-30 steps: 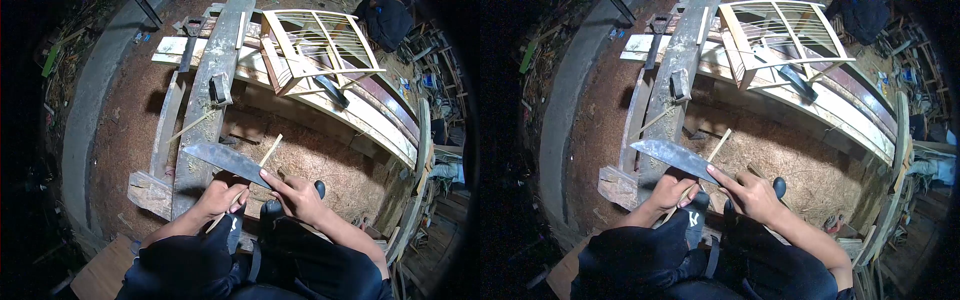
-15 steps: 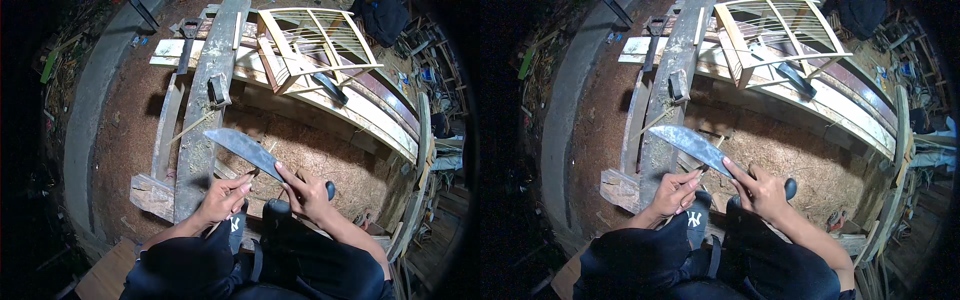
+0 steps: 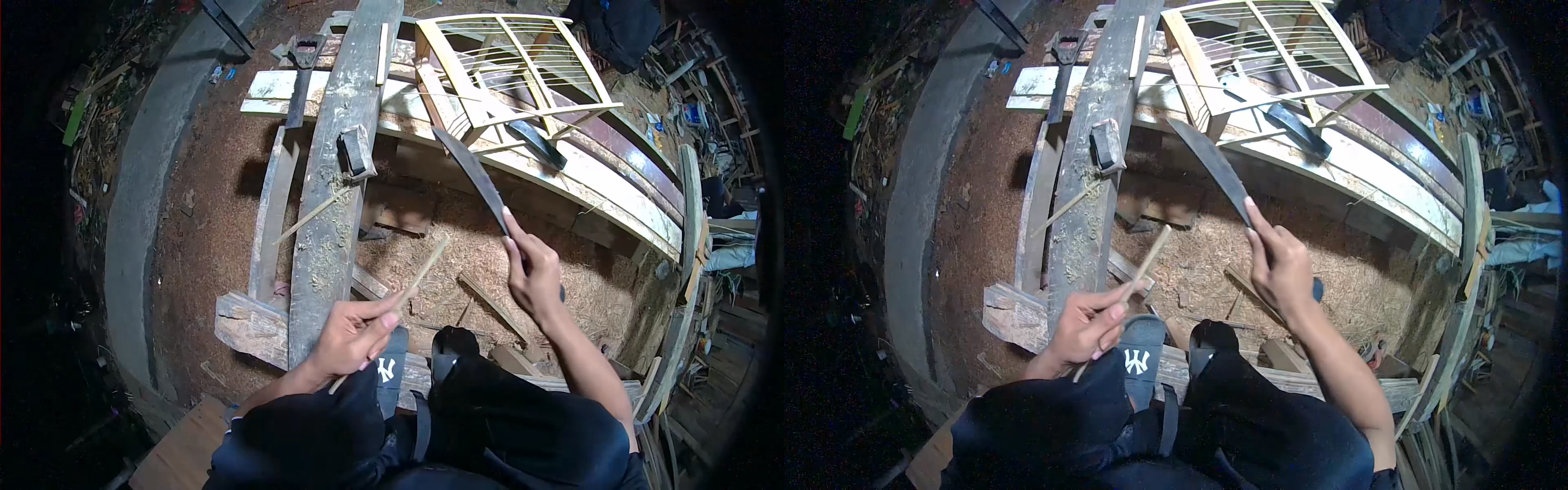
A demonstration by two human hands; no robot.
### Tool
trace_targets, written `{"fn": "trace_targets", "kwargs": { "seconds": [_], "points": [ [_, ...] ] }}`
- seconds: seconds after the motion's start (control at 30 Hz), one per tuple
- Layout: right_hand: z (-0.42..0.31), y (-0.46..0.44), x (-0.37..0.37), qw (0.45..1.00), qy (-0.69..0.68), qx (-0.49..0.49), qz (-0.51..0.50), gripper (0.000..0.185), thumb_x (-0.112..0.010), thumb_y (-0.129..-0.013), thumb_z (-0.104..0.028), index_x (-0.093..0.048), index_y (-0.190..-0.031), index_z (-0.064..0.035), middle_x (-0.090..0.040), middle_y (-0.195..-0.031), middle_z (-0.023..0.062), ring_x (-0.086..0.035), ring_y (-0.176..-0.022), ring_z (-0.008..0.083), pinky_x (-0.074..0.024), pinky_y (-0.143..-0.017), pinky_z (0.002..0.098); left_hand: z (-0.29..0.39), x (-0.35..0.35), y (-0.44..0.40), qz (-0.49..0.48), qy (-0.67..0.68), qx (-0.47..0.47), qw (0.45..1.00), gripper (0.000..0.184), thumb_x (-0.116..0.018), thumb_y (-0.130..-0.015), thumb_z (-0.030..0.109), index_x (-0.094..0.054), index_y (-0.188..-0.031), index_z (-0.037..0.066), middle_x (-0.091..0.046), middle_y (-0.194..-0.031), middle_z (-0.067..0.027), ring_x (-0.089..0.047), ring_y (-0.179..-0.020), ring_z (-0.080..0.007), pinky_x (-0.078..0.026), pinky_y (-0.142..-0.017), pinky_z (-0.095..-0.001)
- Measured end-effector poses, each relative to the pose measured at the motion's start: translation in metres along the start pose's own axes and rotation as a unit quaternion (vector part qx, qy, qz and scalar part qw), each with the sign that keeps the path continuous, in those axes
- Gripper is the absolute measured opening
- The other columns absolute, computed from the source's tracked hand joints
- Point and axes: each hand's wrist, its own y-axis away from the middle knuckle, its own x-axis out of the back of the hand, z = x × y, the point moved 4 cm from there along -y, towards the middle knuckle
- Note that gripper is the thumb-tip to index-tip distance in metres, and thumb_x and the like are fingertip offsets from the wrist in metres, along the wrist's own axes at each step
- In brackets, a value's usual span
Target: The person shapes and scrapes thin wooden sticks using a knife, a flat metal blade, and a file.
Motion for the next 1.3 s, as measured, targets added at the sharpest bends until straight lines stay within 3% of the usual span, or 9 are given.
{"fn": "trace_targets", "kwargs": {
  "seconds": [0.07,0.13,0.27,0.33,0.5,0.7,0.87,1.03,1.3],
  "points": [
    [0.011,0.007,-0.004,0.999,0.023,0.024,-0.035,0.045,-0.061,-0.094,-0.008,-0.059,-0.138,-0.0177,-0.063,-0.073,0.0174,-0.057,-0.056,0.0292,-0.0489,-0.058,0.0401,-0.002,0.012,-0.005,0.000,-0.013,0.004,1.000,0.041,-0.051,-0.104,0.015,-0.049,-0.142,-0.001,-0.046,-0.053,0.0029,-0.038,-0.039,-0.0027,-0.033,-0.039,-0.0200],
    [0.011,0.015,-0.012,0.997,-0.056,0.054,0.000,0.045,-0.061,-0.095,-0.009,-0.058,-0.139,-0.0161,-0.065,-0.078,0.0189,-0.060,-0.061,0.0261,-0.0499,-0.063,0.0381,-0.013,0.019,-0.013,0.035,-0.041,0.064,0.997,0.039,-0.054,-0.103,0.015,-0.053,-0.141,0.005,-0.049,-0.059,0.0037,-0.041,-0.045,-0.0020,-0.034,-0.040,-0.0194],
    [0.032,0.024,-0.027,0.987,-0.094,-0.121,-0.047,0.044,-0.062,-0.096,-0.012,-0.057,-0.139,-0.0129,-0.066,-0.082,0.0171,-0.060,-0.068,0.0231,-0.0484,-0.067,0.0323,-0.039,0.027,-0.015,0.044,-0.015,0.095,0.994,0.047,-0.055,-0.102,0.014,-0.045,-0.148,0.009,-0.056,-0.067,0.0006,-0.043,-0.046,-0.0024,-0.035,-0.041,-0.0192],
    [0.057,0.027,-0.036,0.985,-0.127,-0.118,-0.020,0.045,-0.063,-0.094,-0.011,-0.058,-0.139,-0.0118,-0.064,-0.080,0.0156,-0.059,-0.067,0.0231,-0.0473,-0.064,0.0332,-0.039,0.035,-0.016,0.048,-0.026,0.085,0.995,0.049,-0.055,-0.102,0.012,-0.043,-0.149,0.009,-0.058,-0.069,-0.0006,-0.043,-0.046,-0.0028,-0.036,-0.042,-0.0192],
    [0.096,0.014,-0.030,0.999,-0.023,-0.025,0.026,0.043,-0.065,-0.090,-0.008,-0.062,-0.133,-0.0102,-0.058,-0.077,0.0131,-0.056,-0.063,0.0241,-0.0453,-0.059,0.0351,-0.027,0.047,-0.017,0.093,-0.008,0.065,0.994,0.053,-0.053,-0.099,0.004,-0.039,-0.150,0.005,-0.059,-0.072,-0.0036,-0.043,-0.047,-0.0039,-0.036,-0.042,-0.0195],
    [0.120,0.017,-0.025,0.998,0.006,0.029,0.049,0.041,-0.067,-0.088,-0.005,-0.064,-0.129,-0.0077,-0.058,-0.083,0.0121,-0.056,-0.063,0.0229,-0.0463,-0.060,0.0336,-0.027,0.058,-0.013,0.130,-0.011,0.049,0.990,0.051,-0.052,-0.099,0.006,-0.040,-0.149,0.002,-0.059,-0.072,-0.0049,-0.043,-0.044,-0.0053,-0.034,-0.040,-0.0190],
    [0.066,0.013,-0.051,0.990,-0.059,0.125,0.005,0.046,-0.067,-0.085,0.001,-0.064,-0.130,-0.0082,-0.062,-0.094,0.0140,-0.061,-0.071,0.0243,-0.0499,-0.066,0.0327,-0.025,0.074,0.000,0.178,0.010,0.042,0.983,0.052,-0.055,-0.099,0.008,-0.040,-0.149,0.005,-0.059,-0.071,-0.0033,-0.044,-0.046,-0.0042,-0.036,-0.041,-0.0192],
    [-0.010,-0.007,-0.107,0.962,-0.150,0.182,-0.138,0.052,-0.066,-0.082,0.003,-0.061,-0.132,-0.0082,-0.059,-0.107,0.0163,-0.065,-0.084,0.0278,-0.0524,-0.074,0.0359,-0.026,0.092,0.024,0.237,0.005,0.015,0.971,0.053,-0.056,-0.099,0.009,-0.040,-0.149,0.003,-0.059,-0.070,-0.0041,-0.044,-0.045,-0.0047,-0.035,-0.039,-0.0193],
    [-0.090,-0.050,-0.180,0.940,-0.012,0.252,-0.229,0.056,-0.061,-0.089,-0.005,-0.053,-0.141,-0.0227,-0.053,-0.122,0.0183,-0.064,-0.098,0.0350,-0.0539,-0.082,0.0441,-0.021,0.106,0.056,0.305,0.032,-0.020,0.951,0.044,-0.056,-0.100,0.013,-0.049,-0.143,0.006,-0.059,-0.070,-0.0041,-0.043,-0.045,-0.0044,-0.034,-0.040,-0.0181]
  ]
}}
